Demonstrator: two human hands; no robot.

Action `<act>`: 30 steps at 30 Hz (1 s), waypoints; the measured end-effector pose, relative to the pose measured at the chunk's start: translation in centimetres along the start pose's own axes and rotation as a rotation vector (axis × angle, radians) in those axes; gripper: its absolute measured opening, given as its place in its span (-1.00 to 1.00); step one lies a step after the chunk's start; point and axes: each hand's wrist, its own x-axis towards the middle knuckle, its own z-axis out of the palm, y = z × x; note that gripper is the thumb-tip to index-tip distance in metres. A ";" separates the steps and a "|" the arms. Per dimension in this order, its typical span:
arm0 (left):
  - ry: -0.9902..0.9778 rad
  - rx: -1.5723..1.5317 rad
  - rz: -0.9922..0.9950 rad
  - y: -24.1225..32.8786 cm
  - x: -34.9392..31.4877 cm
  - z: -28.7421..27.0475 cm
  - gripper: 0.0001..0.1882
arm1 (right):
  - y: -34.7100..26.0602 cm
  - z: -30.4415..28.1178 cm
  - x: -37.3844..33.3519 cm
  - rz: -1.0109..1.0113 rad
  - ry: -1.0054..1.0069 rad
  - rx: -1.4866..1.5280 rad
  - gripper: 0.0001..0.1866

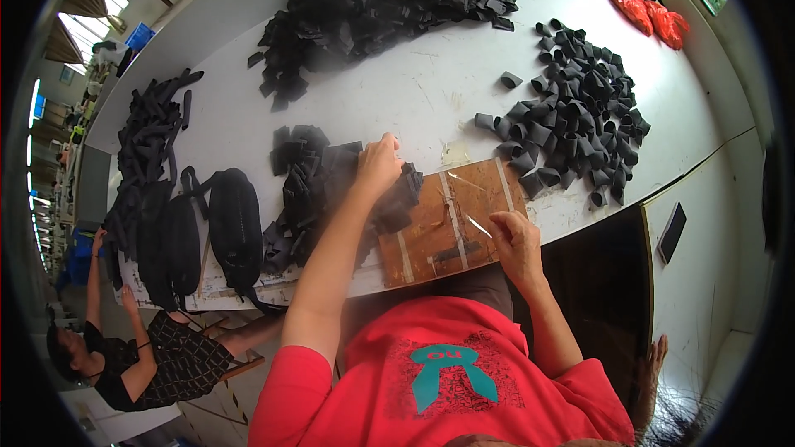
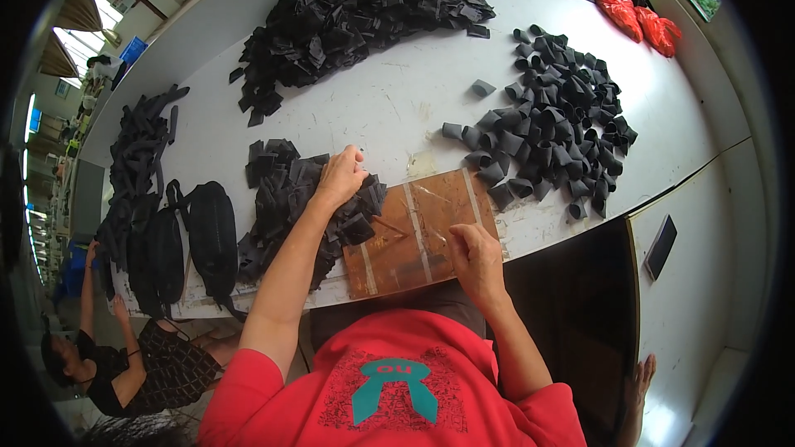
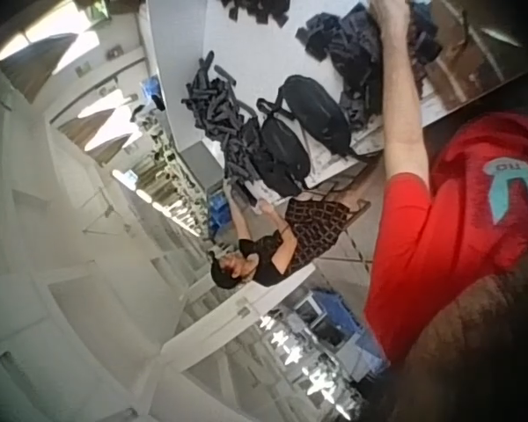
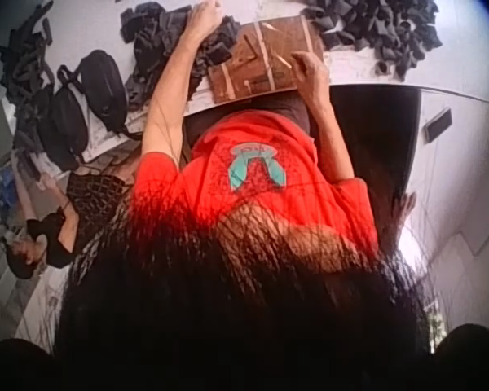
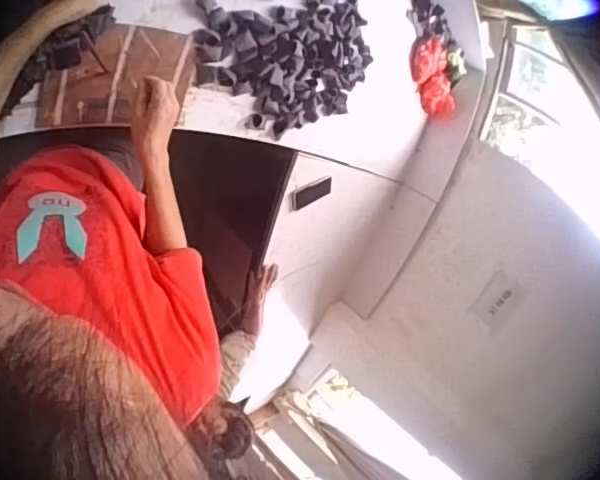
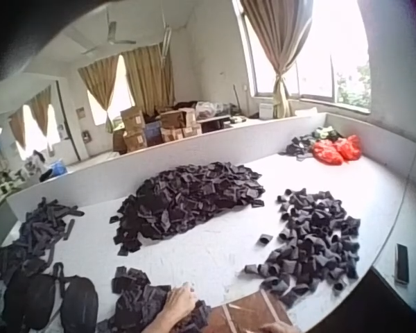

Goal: Manually preparing and assembling small black foam or fabric components using an adhesive template on a workbench.

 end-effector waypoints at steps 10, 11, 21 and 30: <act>0.523 -0.245 0.239 2.1 -1.7 -4.1 -0.80 | -2.3 0.7 -1.1 -0.086 -0.093 0.015 -0.92; 0.553 -0.220 0.195 2.8 -2.4 -5.1 -0.82 | -2.8 0.7 -1.2 -0.085 -0.090 0.016 -0.92; 0.075 -1.642 -0.431 5.9 -13.8 -5.6 -0.83 | -8.3 3.6 -1.2 0.102 -0.249 0.587 -0.73; 0.135 -1.373 -0.326 8.4 -16.2 -4.6 -0.89 | -7.2 4.3 -1.3 -0.276 0.085 -0.074 -0.82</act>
